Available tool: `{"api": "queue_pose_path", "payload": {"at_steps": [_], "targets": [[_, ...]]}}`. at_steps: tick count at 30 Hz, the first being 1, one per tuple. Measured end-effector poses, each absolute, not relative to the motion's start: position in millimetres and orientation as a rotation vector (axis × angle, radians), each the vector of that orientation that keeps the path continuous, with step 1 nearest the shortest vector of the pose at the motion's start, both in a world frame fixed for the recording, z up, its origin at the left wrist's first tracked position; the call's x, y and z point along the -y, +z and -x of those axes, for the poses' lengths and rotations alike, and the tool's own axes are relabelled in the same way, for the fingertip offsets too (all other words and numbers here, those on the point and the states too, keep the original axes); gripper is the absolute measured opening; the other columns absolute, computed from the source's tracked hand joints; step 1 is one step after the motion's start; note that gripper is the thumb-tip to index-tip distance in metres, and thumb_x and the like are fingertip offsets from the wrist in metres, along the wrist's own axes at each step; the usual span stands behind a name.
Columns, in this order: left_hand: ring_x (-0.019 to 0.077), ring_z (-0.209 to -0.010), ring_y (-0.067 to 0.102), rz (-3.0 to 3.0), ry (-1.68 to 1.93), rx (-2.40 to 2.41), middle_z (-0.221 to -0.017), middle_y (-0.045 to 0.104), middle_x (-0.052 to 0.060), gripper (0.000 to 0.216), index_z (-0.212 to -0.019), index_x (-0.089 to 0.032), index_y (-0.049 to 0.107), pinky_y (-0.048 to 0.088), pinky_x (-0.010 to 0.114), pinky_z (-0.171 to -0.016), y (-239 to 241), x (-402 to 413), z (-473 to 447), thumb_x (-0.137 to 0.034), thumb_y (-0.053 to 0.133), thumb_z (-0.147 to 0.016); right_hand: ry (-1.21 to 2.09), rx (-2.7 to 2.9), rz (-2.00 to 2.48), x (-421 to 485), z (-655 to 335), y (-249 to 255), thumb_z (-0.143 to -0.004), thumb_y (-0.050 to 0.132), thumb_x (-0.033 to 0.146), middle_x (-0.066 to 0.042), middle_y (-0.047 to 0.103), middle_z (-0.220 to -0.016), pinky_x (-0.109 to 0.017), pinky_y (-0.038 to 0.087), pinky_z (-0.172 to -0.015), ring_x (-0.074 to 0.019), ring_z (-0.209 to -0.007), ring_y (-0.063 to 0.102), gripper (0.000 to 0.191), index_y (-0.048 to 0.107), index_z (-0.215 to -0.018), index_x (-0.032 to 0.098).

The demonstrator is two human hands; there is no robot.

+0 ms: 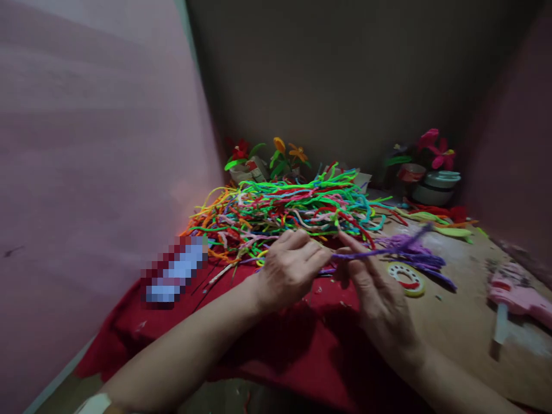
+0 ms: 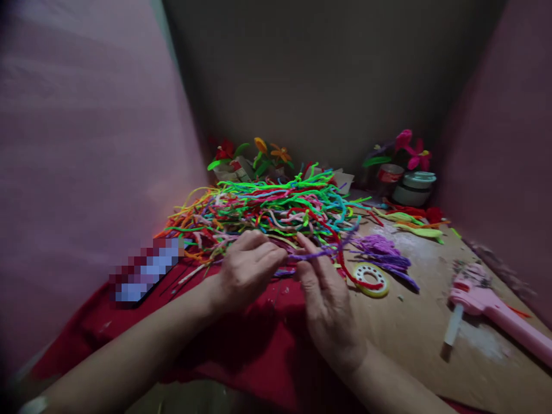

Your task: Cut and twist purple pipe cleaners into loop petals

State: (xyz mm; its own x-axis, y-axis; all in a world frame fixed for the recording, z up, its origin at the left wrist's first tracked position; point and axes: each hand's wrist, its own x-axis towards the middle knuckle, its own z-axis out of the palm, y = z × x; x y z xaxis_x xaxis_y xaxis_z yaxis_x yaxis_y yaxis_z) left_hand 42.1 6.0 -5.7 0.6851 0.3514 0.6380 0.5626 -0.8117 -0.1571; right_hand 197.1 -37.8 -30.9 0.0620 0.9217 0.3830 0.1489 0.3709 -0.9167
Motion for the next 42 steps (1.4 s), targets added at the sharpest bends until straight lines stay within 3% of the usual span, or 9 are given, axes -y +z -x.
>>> {"api": "queue_pose_path", "payload": {"at_steps": [8,13,21,25,27,32,34,37,42], "targets": [[0.0110,-0.067,0.053,2.941,-0.862,1.062,-0.076,0.060,0.002,0.022,-0.092,-0.018,0.057,0.037,0.020,-0.060,-28.7,-16.9,-44.8,-0.017,0.036,-0.086,1.157,0.912,0.789,11.4,-224.4,-7.3,-0.087,0.041,0.026,-0.004,0.061,-0.070,-0.037,0.047,-0.068,-0.0161,-0.069,0.061,0.024,0.062,-0.079,0.021],[0.0084,-0.061,0.048,3.334,-0.870,1.379,-0.064,0.054,-0.003,0.022,-0.074,-0.016,0.059,0.034,0.017,-0.056,-15.4,-22.9,-38.7,-0.025,0.042,-0.084,1.171,0.493,0.745,-8.9,-257.0,13.7,-0.091,0.030,0.017,0.006,0.028,-0.042,-0.022,0.025,-0.036,-0.0017,-0.033,0.028,0.041,0.061,-0.065,0.016],[0.0061,-0.052,0.035,3.663,-0.753,1.256,-0.054,0.037,-0.006,0.021,-0.061,-0.014,0.053,0.030,0.018,-0.053,4.6,-26.6,-24.3,-0.022,0.048,-0.079,1.153,0.499,0.747,-11.9,-273.3,19.5,-0.094,0.022,0.019,0.007,0.020,-0.036,-0.028,0.012,-0.036,-0.0032,-0.030,0.017,0.048,0.060,-0.066,0.017],[0.0060,-0.052,0.039,3.788,-0.616,1.232,-0.054,0.043,-0.005,0.016,-0.065,-0.013,0.058,0.032,0.018,-0.052,12.3,-31.4,-12.6,-0.021,0.051,-0.077,1.135,0.483,0.743,-21.3,-282.5,13.0,-0.094,0.017,0.018,0.007,0.022,-0.034,-0.026,0.010,-0.037,-0.0040,-0.029,0.017,0.050,0.060,-0.069,0.015],[0.0056,-0.049,0.038,3.790,-0.785,1.365,-0.053,0.044,-0.004,0.017,-0.066,-0.013,0.060,0.031,0.018,-0.048,13.4,-35.1,-6.7,-0.025,0.053,-0.077,1.131,0.549,0.707,-24.5,-283.6,8.7,-0.094,0.015,0.020,0.008,0.020,-0.033,-0.026,0.009,-0.037,-0.0043,-0.029,0.015,0.051,0.059,-0.069,0.016],[0.0060,-0.043,0.043,3.409,-2.456,1.614,-0.055,0.048,-0.003,0.015,-0.083,-0.016,0.061,0.036,0.020,-0.044,2.2,-40.4,-7.7,-0.026,0.060,-0.072,1.237,0.510,0.544,-23.3,-270.4,0.3,-0.094,0.023,0.021,0.008,0.024,-0.037,-0.019,0.017,-0.037,-0.0043,-0.033,0.019,0.039,0.055,-0.073,0.016],[0.0072,-0.050,0.050,3.375,-2.753,1.520,-0.065,0.054,-0.001,0.025,-0.090,-0.017,0.061,0.040,0.020,-0.049,-2.5,-37.0,-16.4,-0.021,0.066,-0.065,1.268,0.428,0.479,-21.1,-263.4,-0.7,-0.094,0.024,0.024,0.009,0.025,-0.039,-0.017,0.020,-0.037,-0.0042,-0.033,0.022,0.036,0.054,-0.076,0.015],[0.0064,-0.057,0.053,3.518,-2.645,1.523,-0.072,0.056,0.000,0.040,-0.104,-0.018,0.059,0.043,0.018,-0.054,-5.5,-28.0,-31.9,-0.016,0.067,-0.065,1.317,0.328,0.429,-18.0,-255.5,0.0,-0.094,0.023,0.025,0.008,0.027,-0.040,-0.016,0.023,-0.037,-0.0042,-0.033,0.024,0.036,0.053,-0.078,0.014],[0.0103,-0.077,0.057,3.527,-2.181,1.503,-0.084,0.062,0.003,0.026,-0.098,-0.018,0.065,0.045,0.021,-0.073,-5.7,-18.9,-43.7,-0.017,0.063,-0.072,1.376,0.274,0.417,-15.3,-250.0,2.0,-0.094,0.022,0.021,0.008,0.027,-0.041,-0.016,0.024,-0.037,-0.0045,-0.033,0.026,0.034,0.051,-0.078,0.015]]}}
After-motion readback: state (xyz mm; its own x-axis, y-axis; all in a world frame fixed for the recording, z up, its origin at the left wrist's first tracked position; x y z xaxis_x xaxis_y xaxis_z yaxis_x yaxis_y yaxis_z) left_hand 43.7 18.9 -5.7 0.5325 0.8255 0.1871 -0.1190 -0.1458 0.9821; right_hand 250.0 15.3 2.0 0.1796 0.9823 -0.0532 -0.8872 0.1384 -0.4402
